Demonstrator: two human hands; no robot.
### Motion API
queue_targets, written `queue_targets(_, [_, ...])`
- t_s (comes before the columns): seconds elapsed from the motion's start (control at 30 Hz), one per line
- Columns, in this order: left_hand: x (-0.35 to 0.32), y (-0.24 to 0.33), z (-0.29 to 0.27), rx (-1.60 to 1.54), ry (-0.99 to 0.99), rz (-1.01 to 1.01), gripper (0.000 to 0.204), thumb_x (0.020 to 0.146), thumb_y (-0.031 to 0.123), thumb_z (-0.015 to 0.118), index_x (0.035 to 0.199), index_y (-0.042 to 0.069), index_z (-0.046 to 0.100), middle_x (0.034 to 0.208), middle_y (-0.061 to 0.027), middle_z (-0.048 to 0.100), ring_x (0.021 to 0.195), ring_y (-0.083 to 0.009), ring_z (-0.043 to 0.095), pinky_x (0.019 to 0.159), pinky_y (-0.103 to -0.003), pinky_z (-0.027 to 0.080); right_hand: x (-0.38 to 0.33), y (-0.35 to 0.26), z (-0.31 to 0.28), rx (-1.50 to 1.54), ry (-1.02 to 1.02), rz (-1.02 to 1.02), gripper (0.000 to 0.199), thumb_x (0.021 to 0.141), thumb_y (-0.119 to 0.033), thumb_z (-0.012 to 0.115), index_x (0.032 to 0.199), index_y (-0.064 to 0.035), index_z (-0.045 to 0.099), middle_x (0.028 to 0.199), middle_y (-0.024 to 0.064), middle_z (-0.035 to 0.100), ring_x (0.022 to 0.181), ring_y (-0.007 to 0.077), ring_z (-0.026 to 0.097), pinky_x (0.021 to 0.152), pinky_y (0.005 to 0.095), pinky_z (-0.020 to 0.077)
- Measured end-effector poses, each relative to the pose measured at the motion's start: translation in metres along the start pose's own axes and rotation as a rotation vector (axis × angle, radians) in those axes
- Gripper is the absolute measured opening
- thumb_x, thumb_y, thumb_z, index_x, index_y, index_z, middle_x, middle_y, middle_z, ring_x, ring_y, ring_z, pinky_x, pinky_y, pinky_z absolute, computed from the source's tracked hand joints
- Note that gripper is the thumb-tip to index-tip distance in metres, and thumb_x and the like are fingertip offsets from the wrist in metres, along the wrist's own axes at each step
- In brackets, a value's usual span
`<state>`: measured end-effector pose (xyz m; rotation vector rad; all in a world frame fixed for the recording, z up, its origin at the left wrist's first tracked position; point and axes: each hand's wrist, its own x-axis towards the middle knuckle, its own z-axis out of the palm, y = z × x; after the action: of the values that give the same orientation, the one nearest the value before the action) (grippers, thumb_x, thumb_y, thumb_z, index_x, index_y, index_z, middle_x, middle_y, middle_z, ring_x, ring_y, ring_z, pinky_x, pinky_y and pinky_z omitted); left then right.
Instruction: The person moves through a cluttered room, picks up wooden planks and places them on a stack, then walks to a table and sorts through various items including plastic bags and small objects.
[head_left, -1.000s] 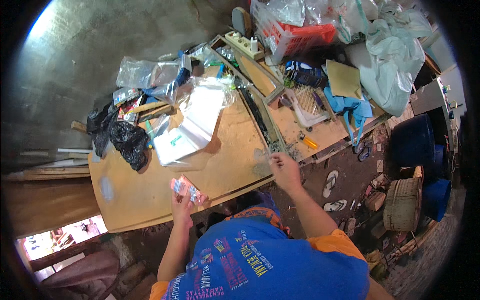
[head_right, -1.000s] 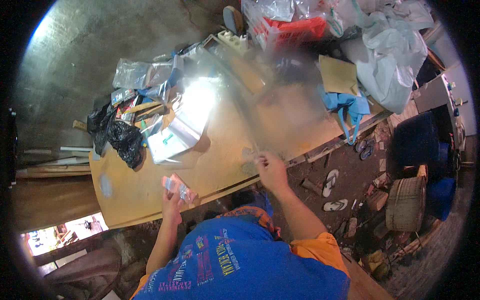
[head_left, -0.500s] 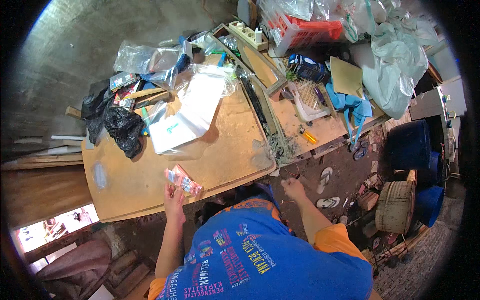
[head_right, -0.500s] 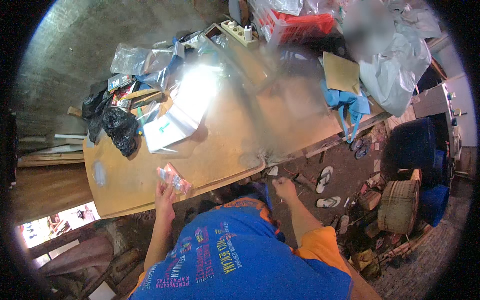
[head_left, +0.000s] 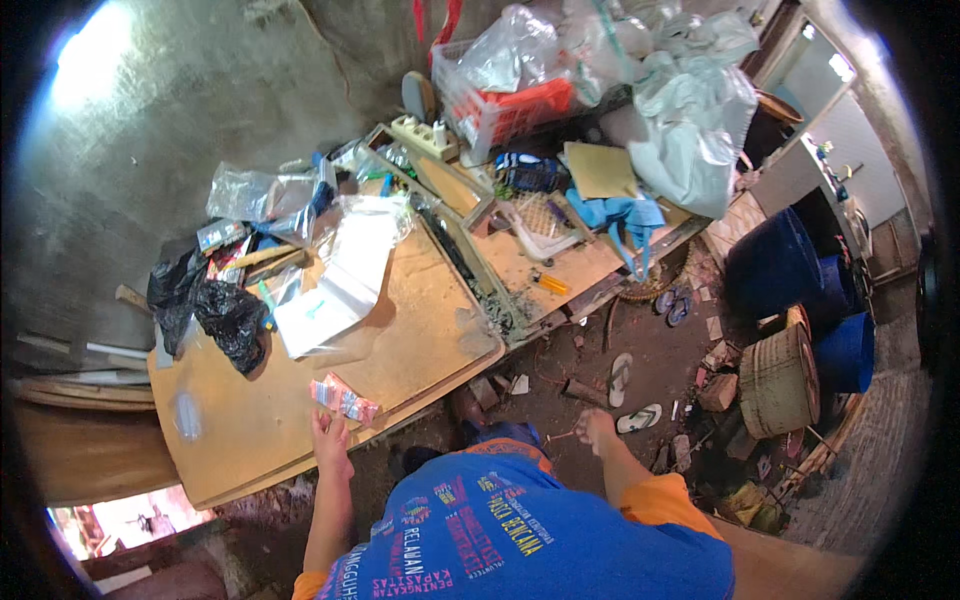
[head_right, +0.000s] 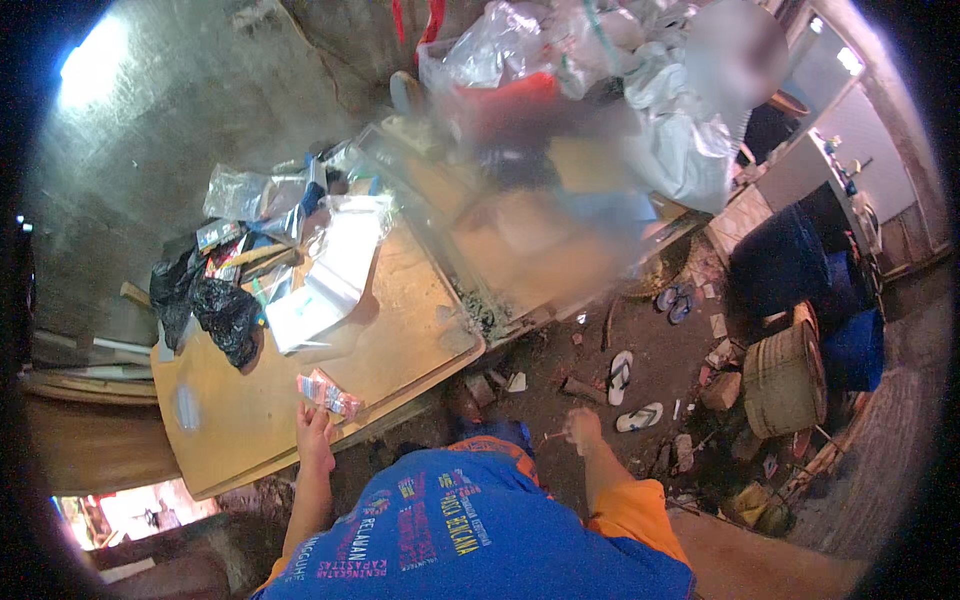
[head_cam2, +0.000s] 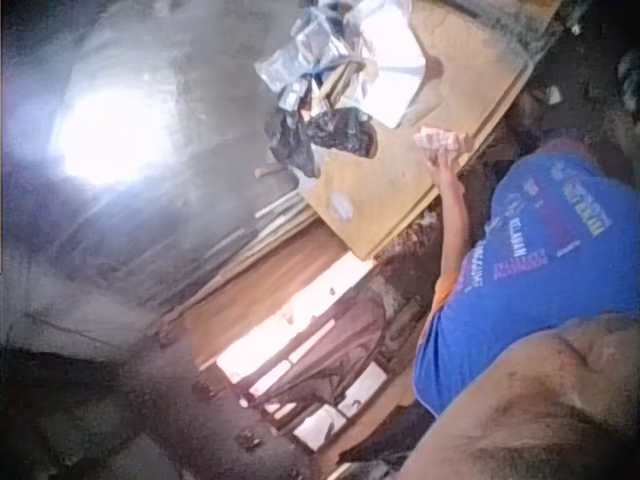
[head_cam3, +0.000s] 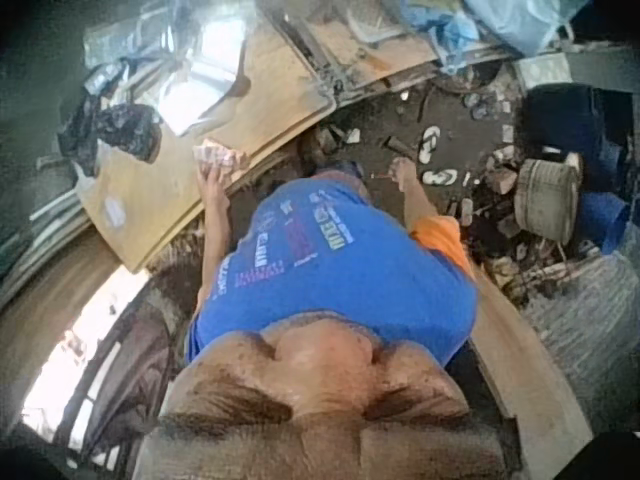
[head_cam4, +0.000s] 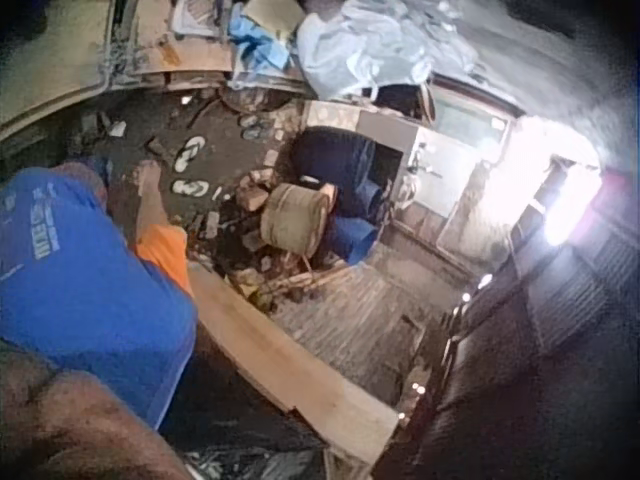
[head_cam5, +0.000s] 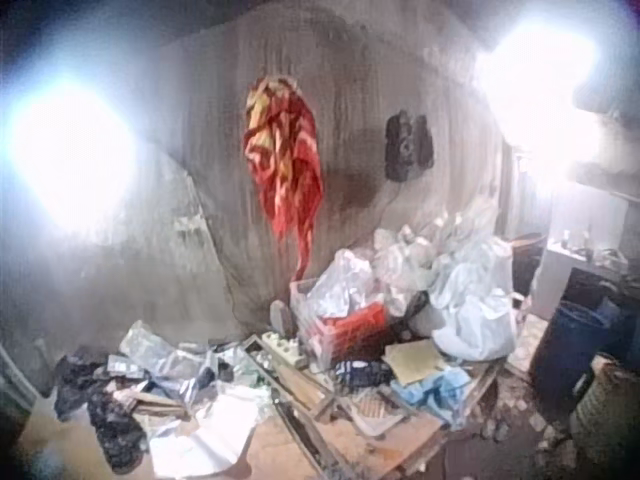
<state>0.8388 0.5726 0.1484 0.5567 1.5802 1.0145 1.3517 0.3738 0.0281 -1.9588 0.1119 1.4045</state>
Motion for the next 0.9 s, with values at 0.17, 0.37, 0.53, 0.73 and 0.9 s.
queue_targets(0.17, [-0.028,-0.011,-0.023,-0.115,-0.073,0.072,0.082,0.09,0.015,0.065,0.154,0.015,0.013,0.146,-0.014,0.029,0.125,-0.0233,0.041,0.101,-0.04,0.037,-0.028,0.085,-0.031,-0.073,0.088,0.181,0.016,0.095,-0.018,0.042,0.092,-0.011,0.057,0.074,0.004,0.058,0.061,0.0207,0.058,0.054,0.0341,0.0452])
queue_targets(0.37, [-0.097,-0.041,-0.064,-0.169,-0.054,0.0,0.081,0.091,0.019,0.063,0.154,0.016,0.013,0.152,-0.0151,0.026,0.131,-0.0261,0.038,0.105,-0.043,0.034,-0.053,0.133,-0.049,-0.321,0.067,0.153,0.015,0.094,-0.017,0.046,0.095,-0.0107,0.06,0.076,0.005,0.06,0.069,0.0217,0.061,0.058,0.0361,0.0495])
queue_targets(0.53, [-0.123,-0.064,-0.07,-0.143,-0.154,-0.104,0.08,0.092,0.02,0.062,0.154,0.016,0.012,0.153,-0.0151,0.027,0.133,-0.0277,0.038,0.105,-0.042,0.034,-0.123,0.104,-0.043,-0.286,-0.005,-0.074,0.014,0.093,-0.018,0.05,0.095,-0.0091,0.06,0.081,0.0034,0.061,0.072,0.022,0.062,0.06,0.0364,0.0505])
queue_targets(0.73, [-0.132,-0.094,-0.062,-0.152,-0.249,-0.211,0.086,0.09,0.024,0.067,0.154,0.019,0.011,0.154,-0.0145,0.025,0.131,-0.0301,0.041,0.102,-0.043,0.036,-0.076,0.197,-0.111,-0.398,-0.067,-0.093,0.015,0.093,-0.02,0.05,0.094,-0.0097,0.06,0.085,0.0042,0.062,0.072,0.0219,0.063,0.06,0.0373,0.0519])
queue_targets(0.9, [-0.14,-0.112,-0.077,-0.103,-0.177,-0.2,0.084,0.089,0.025,0.066,0.154,0.019,0.012,0.152,-0.0139,0.027,0.127,-0.0294,0.043,0.1,-0.042,0.038,-0.084,0.234,-0.137,-0.311,-0.054,0.123,0.016,0.095,-0.023,0.05,0.095,-0.0101,0.059,0.083,0.0051,0.063,0.066,0.0216,0.061,0.054,0.0361,0.049])
